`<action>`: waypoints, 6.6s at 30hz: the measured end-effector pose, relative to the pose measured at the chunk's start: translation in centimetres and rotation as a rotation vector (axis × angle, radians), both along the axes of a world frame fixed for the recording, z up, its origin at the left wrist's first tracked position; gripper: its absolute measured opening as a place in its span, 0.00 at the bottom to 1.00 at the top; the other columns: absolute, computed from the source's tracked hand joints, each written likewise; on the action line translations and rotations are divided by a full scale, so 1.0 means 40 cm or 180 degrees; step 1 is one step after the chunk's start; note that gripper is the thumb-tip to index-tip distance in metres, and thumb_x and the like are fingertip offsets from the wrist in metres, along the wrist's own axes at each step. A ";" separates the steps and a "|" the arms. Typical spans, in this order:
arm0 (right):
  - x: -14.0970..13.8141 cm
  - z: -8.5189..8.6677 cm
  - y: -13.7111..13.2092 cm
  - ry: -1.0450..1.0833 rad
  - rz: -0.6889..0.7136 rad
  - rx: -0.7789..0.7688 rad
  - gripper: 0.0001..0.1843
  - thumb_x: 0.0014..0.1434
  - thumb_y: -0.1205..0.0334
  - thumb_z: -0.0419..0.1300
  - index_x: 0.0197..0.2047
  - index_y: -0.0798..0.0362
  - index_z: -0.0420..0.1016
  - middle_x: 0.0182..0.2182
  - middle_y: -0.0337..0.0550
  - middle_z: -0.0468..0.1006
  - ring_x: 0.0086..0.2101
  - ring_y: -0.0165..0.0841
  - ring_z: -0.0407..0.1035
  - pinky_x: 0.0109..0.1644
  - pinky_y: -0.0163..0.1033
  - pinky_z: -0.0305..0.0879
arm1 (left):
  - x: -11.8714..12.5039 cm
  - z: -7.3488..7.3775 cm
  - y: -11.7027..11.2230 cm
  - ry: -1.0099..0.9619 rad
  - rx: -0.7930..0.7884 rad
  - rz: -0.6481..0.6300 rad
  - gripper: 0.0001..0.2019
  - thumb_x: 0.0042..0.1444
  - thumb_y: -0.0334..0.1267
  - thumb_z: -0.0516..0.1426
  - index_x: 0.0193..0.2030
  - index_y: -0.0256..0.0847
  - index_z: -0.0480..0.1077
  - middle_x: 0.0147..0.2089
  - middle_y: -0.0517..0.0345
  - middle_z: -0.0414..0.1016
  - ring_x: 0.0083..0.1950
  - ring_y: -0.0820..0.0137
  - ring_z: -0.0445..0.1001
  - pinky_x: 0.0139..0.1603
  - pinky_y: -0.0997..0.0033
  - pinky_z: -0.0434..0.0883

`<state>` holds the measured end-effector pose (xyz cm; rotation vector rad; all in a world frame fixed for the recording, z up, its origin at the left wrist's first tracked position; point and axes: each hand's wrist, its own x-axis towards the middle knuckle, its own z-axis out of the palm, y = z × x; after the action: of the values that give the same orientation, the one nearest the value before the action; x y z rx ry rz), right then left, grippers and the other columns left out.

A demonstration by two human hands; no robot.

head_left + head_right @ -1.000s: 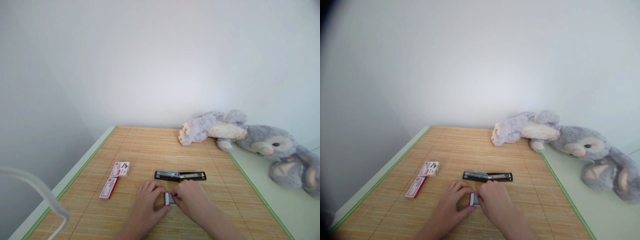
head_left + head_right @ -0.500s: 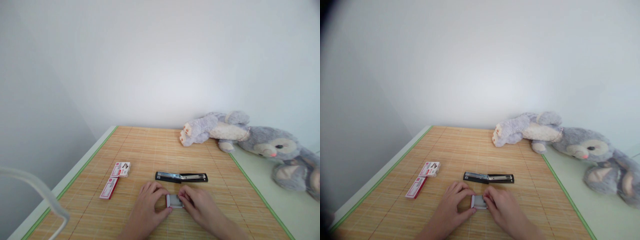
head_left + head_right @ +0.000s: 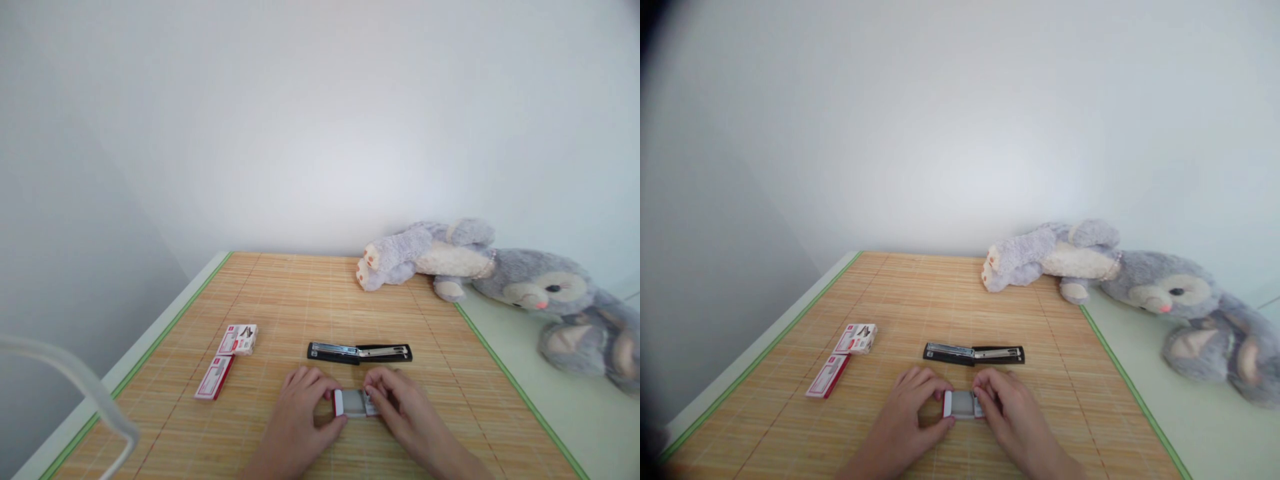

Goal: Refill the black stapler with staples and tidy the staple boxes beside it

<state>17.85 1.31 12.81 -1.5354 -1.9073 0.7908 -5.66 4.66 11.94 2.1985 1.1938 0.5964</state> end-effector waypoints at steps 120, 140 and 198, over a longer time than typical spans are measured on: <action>-0.039 0.172 0.182 0.0124 0.0639 0.0328 0.09 0.57 0.61 0.71 0.41 0.49 0.79 0.39 0.38 0.79 0.41 0.34 0.72 0.47 0.38 0.67 | -0.046 -0.030 0.091 0.0071 0.0340 0.0604 0.16 0.57 0.45 0.66 0.52 0.59 0.78 0.57 0.60 0.76 0.60 0.57 0.69 0.61 0.52 0.64; 0.107 0.026 0.160 -0.0058 -0.0523 -0.0045 0.18 0.62 0.45 0.62 0.41 0.53 0.79 0.35 0.41 0.81 0.36 0.38 0.72 0.40 0.40 0.63 | 0.062 0.067 -0.001 -0.0172 0.0106 -0.0995 0.42 0.42 0.21 0.52 0.64 0.60 0.68 0.70 0.63 0.65 0.70 0.59 0.61 0.71 0.50 0.62; -0.058 -0.077 -0.003 0.1619 -0.1109 -0.0388 0.32 0.65 0.36 0.58 0.60 0.53 0.72 0.35 0.45 0.79 0.25 0.33 0.70 0.24 0.35 0.63 | 0.045 -0.027 -0.052 -0.0359 -0.0305 0.0937 0.29 0.57 0.51 0.63 0.65 0.49 0.69 0.50 0.49 0.77 0.51 0.55 0.76 0.56 0.50 0.74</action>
<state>15.53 1.21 9.72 -1.5000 -1.2074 1.0296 -3.85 2.58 10.86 1.8979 1.4655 0.7547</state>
